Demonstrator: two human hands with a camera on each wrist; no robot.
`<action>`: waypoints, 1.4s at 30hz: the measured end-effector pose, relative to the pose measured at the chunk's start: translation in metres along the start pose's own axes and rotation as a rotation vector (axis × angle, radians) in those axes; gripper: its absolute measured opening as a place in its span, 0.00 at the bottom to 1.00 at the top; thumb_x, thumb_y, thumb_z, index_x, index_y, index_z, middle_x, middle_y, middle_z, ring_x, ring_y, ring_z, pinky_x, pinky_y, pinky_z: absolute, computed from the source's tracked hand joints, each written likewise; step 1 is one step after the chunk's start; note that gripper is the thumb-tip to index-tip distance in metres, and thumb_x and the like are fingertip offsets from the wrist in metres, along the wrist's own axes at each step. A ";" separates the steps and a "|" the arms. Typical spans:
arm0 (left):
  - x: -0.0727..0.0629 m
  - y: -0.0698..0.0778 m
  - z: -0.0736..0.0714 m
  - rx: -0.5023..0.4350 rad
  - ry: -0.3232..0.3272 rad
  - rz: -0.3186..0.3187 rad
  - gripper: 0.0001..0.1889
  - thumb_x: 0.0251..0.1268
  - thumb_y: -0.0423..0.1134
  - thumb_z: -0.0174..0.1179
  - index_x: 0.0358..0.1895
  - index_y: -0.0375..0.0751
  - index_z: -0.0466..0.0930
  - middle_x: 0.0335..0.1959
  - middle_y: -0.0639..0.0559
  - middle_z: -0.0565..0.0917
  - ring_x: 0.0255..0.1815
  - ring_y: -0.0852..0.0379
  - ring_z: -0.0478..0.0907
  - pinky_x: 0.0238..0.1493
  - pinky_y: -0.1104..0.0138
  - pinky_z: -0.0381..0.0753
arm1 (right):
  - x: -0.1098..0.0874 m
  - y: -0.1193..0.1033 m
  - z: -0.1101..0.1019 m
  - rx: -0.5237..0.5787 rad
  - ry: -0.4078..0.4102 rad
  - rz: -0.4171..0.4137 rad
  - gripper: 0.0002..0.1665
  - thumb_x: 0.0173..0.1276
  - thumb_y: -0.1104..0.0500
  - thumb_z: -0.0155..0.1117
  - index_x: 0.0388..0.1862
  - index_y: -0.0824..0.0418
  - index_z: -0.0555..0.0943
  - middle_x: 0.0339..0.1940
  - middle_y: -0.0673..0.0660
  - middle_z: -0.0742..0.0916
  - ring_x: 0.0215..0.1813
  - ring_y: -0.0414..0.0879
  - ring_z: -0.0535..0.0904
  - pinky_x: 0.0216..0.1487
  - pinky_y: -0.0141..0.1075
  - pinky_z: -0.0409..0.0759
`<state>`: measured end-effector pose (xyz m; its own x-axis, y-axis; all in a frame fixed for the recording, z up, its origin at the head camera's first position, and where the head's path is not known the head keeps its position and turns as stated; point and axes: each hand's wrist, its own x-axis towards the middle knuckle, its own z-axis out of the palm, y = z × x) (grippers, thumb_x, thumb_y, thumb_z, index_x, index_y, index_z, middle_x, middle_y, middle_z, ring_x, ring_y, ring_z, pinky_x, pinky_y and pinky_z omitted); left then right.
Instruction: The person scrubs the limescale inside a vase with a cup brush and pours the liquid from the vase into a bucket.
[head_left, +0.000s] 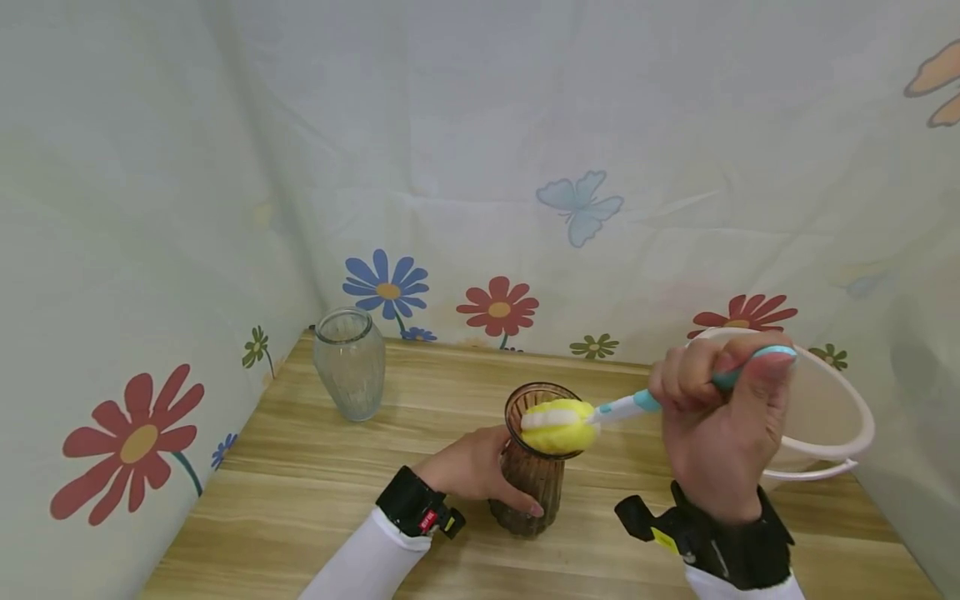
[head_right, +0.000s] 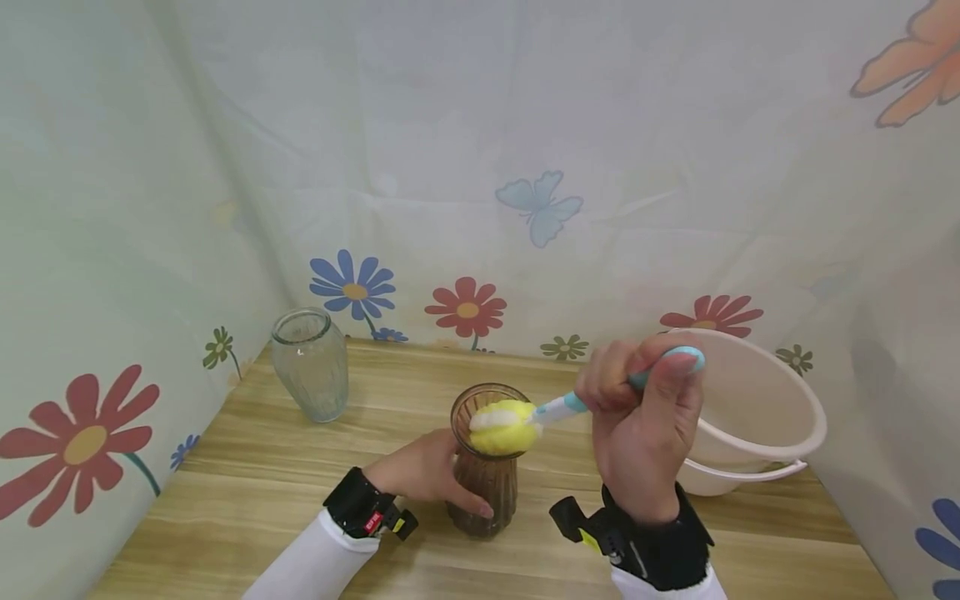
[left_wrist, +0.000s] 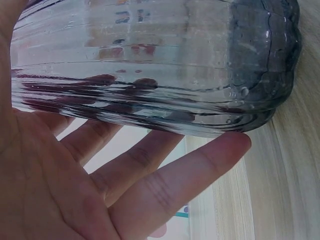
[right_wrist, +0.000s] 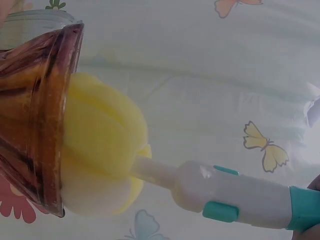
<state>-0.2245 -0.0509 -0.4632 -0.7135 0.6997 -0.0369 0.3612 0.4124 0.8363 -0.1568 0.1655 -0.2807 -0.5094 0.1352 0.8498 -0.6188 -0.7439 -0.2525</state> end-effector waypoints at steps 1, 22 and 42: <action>0.000 0.000 0.000 0.002 0.000 -0.002 0.44 0.47 0.61 0.81 0.70 0.71 0.66 0.61 0.69 0.79 0.62 0.67 0.77 0.66 0.63 0.77 | 0.000 0.001 -0.002 0.006 0.016 0.002 0.25 0.85 0.52 0.48 0.32 0.69 0.57 0.19 0.52 0.59 0.20 0.42 0.53 0.23 0.33 0.53; 0.001 0.002 -0.001 0.012 -0.013 -0.003 0.44 0.49 0.61 0.80 0.70 0.71 0.65 0.63 0.69 0.78 0.65 0.66 0.76 0.69 0.60 0.76 | -0.003 0.014 -0.011 -0.061 0.076 0.121 0.21 0.85 0.51 0.45 0.36 0.66 0.63 0.18 0.52 0.59 0.19 0.43 0.53 0.22 0.35 0.50; 0.001 0.001 0.000 -0.021 -0.012 -0.020 0.44 0.48 0.59 0.81 0.69 0.71 0.66 0.61 0.70 0.79 0.62 0.67 0.77 0.69 0.60 0.76 | -0.014 0.030 -0.012 -0.170 0.019 0.167 0.19 0.85 0.51 0.41 0.37 0.63 0.66 0.19 0.51 0.59 0.19 0.43 0.54 0.22 0.38 0.49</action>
<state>-0.2248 -0.0501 -0.4624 -0.7132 0.6983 -0.0605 0.3342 0.4146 0.8464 -0.1753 0.1490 -0.3056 -0.6233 0.0326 0.7813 -0.6157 -0.6364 -0.4647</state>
